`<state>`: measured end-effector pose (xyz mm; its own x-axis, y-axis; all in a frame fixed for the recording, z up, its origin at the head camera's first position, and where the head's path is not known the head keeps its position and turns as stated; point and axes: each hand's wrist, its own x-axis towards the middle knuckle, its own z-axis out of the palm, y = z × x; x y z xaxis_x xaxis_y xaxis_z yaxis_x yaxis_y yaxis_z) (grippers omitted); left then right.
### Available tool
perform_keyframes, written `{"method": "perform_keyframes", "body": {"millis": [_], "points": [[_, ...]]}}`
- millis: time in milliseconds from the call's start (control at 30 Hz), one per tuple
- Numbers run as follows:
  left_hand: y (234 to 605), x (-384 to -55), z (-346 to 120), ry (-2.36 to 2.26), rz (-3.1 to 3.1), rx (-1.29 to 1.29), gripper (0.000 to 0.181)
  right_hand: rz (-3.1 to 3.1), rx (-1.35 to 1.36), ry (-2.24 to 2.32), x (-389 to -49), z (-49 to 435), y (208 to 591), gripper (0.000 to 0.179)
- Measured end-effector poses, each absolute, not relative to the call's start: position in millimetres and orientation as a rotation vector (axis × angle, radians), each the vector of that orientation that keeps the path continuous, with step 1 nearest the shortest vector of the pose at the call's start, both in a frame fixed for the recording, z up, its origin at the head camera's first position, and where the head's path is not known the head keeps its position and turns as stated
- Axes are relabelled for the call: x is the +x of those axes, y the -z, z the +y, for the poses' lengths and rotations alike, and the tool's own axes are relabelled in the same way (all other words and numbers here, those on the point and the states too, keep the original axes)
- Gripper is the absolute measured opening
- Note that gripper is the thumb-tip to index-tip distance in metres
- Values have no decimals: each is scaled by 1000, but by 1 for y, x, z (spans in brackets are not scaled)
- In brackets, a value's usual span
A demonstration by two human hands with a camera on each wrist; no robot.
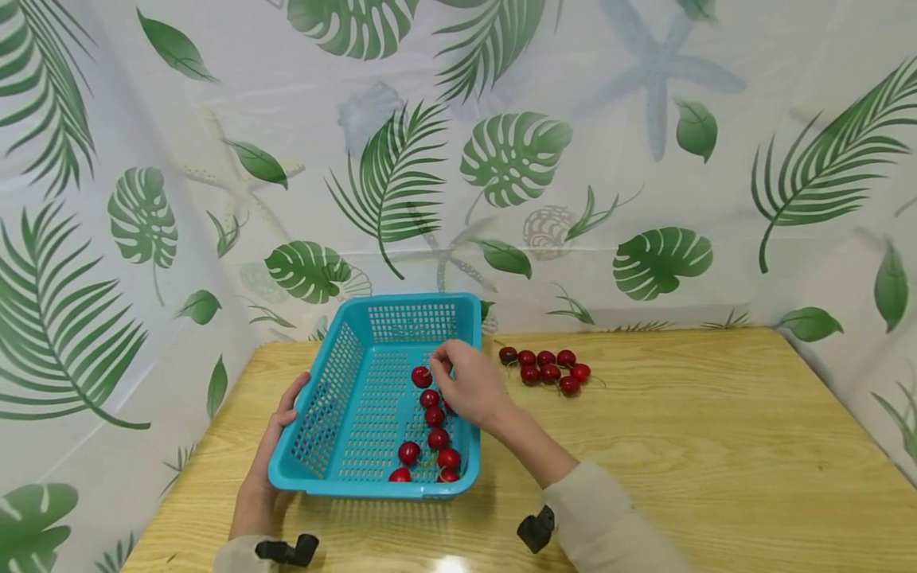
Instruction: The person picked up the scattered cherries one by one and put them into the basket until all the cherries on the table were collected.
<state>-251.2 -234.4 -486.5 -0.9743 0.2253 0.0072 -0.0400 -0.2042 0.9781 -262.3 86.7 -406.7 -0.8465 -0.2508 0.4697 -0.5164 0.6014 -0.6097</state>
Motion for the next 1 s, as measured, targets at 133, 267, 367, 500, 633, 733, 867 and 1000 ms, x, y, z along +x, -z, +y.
{"method": "perform_keyframes", "body": {"millis": [133, 267, 367, 500, 633, 733, 867, 1000], "points": [[486, -253, -234, -2318, 1860, 227, 61, -2594, 740, -961, -257, 70, 410, 6], [486, -251, -235, -2302, 1869, 234, 62, -2626, 904, -713, -255, 55, 417, 6], [485, -248, -237, -2281, 1871, 223, 62, -2631, 1001, -489, -255, 45, 422, 9], [484, -247, -237, -2277, 1850, 223, 63, -2643, 1072, -200, -254, 35, 428, 11], [484, -247, -236, -2272, 1841, 229, 63, -2648, 1112, 24, -253, 31, 435, 6], [485, -247, -236, -2271, 1844, 229, 62, -2650, 1127, 105, -253, 30, 438, 5], [485, -247, -236, -2272, 1848, 221, 62, -2739, 1143, 155, -256, 30, 440, 8], [486, -249, -238, -2274, 1857, 220, 62, -2841, 1160, 185, -257, 28, 441, 10]]}}
